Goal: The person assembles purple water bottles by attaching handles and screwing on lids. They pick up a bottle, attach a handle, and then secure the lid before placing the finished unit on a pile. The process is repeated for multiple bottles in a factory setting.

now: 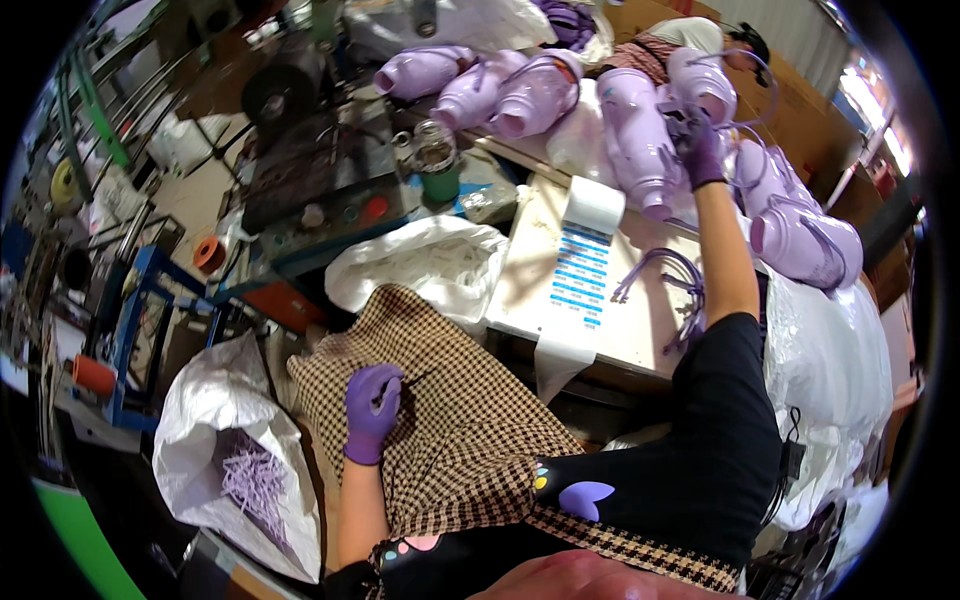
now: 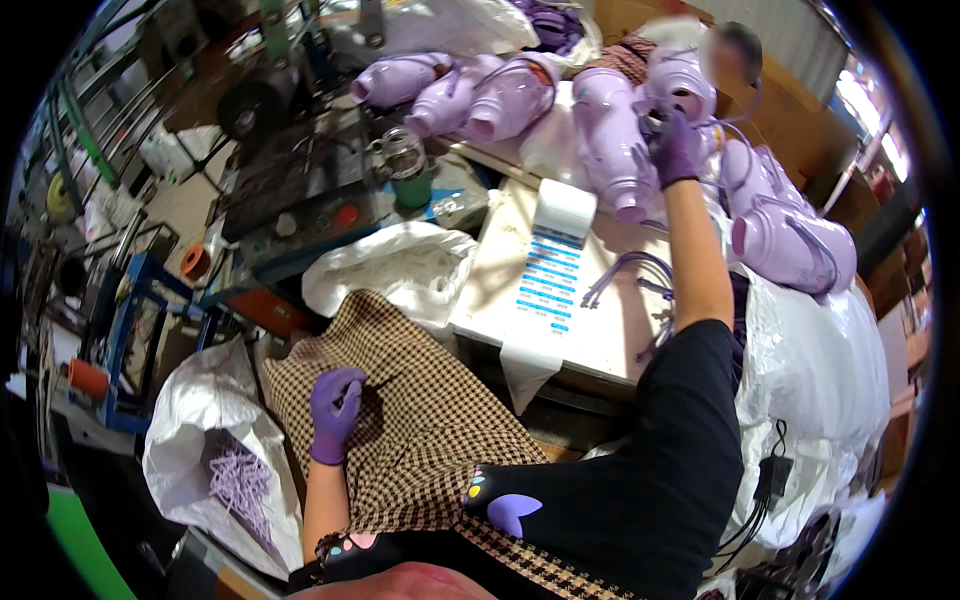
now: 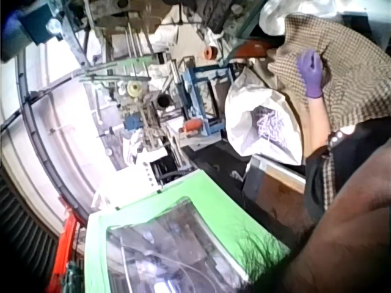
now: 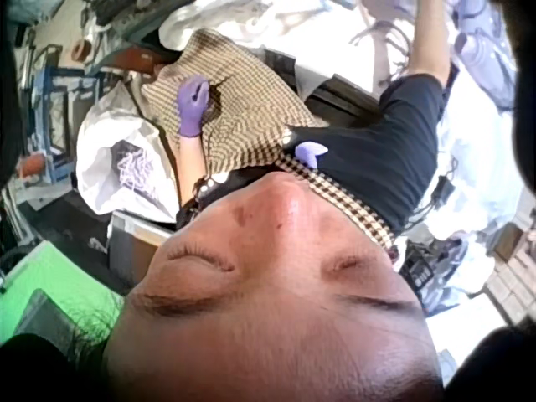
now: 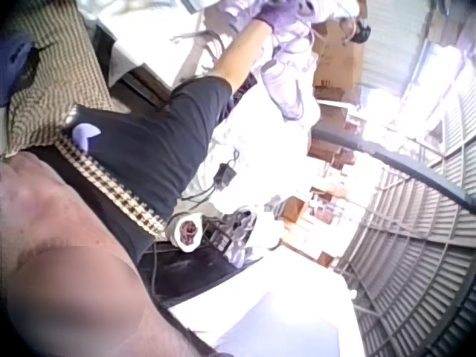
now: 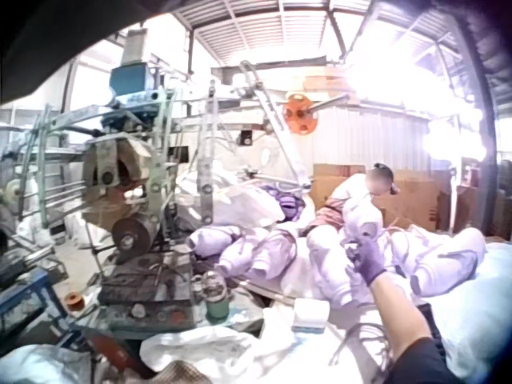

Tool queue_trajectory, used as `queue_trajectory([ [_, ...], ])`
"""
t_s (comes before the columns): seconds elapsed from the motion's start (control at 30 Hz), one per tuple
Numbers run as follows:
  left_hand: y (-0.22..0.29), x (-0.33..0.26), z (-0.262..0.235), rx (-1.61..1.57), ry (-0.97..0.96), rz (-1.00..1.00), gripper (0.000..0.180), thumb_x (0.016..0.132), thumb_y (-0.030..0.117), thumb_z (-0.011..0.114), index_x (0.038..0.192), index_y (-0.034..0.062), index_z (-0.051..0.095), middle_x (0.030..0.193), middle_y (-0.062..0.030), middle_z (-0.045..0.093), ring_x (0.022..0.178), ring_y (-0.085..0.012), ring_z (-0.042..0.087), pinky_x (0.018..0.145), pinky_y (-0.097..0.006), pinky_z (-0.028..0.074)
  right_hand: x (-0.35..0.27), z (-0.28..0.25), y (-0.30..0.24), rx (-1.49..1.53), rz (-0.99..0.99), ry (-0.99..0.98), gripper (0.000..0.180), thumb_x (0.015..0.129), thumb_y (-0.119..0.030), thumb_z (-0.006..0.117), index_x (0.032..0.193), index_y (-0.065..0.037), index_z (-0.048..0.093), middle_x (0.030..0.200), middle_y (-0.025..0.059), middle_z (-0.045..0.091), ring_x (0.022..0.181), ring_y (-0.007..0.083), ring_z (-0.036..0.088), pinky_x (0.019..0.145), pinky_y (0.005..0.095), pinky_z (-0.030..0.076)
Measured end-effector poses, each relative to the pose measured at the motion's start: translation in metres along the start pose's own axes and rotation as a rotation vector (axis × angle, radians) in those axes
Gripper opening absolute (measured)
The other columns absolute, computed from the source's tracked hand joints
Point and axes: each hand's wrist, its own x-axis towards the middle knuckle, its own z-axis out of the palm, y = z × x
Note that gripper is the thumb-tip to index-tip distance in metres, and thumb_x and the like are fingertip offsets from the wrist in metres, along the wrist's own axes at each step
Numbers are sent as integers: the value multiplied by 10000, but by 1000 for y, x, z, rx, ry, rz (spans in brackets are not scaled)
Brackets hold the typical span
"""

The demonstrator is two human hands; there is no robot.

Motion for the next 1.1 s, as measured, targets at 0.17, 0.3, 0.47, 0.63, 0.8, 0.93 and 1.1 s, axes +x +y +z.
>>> queue_trajectory([
  [0.17,0,-1,-6,24,-5,7,109,883,120,709,965,51,726,1007,-101,734,890,-291,675,824,-392,508,8,-31,-105,932,482,265,398,967,-127,545,1345,-1,524,1175,145,641,1054,265,633,1016,410,455],
  [0.3,-7,-2,-2,62,-20,50,119,866,119,723,969,61,715,993,-93,731,880,-283,677,807,-389,508,-55,-67,-266,1979,180,-74,538,992,-85,468,1517,-17,376,1371,154,557,1236,254,563,1125,435,411],
  [0.47,-14,-8,14,207,-119,52,147,864,177,709,967,73,712,992,-84,727,902,-266,676,833,-395,499,-109,-165,-487,2557,-443,-1105,628,896,-288,723,1399,4,487,1396,194,551,1291,326,548,1088,408,429],
  [0.63,-8,-15,1,192,-80,36,130,864,206,701,937,100,718,962,-51,723,900,-262,665,824,-394,490,-146,-260,-569,2794,231,-559,291,944,-129,598,1074,123,533,832,140,653,823,306,636,907,401,519],
  [0.8,-9,-12,-2,158,-90,-7,128,858,203,722,955,120,725,991,-35,726,920,-247,666,831,-386,486,-191,-197,-560,2943,-451,-1052,492,933,-78,598,1370,106,467,1194,193,639,1176,291,595,1080,448,406],
  [0.93,-11,-16,-3,134,-40,-13,145,865,217,726,982,131,731,1003,-21,725,938,-235,666,858,-387,486,-162,-187,-557,2971,-542,-1421,337,1011,-113,558,1327,3,539,1113,163,652,1144,296,584,1130,489,333],
  [1.1,-41,-27,17,-60,28,-70,261,891,258,548,1024,123,728,1074,-71,702,1038,-265,630,944,-379,466,-203,-88,-562,2783,-170,-1692,267,999,-125,555,1249,-58,489,997,85,569,1056,237,533,1081,454,389],
])
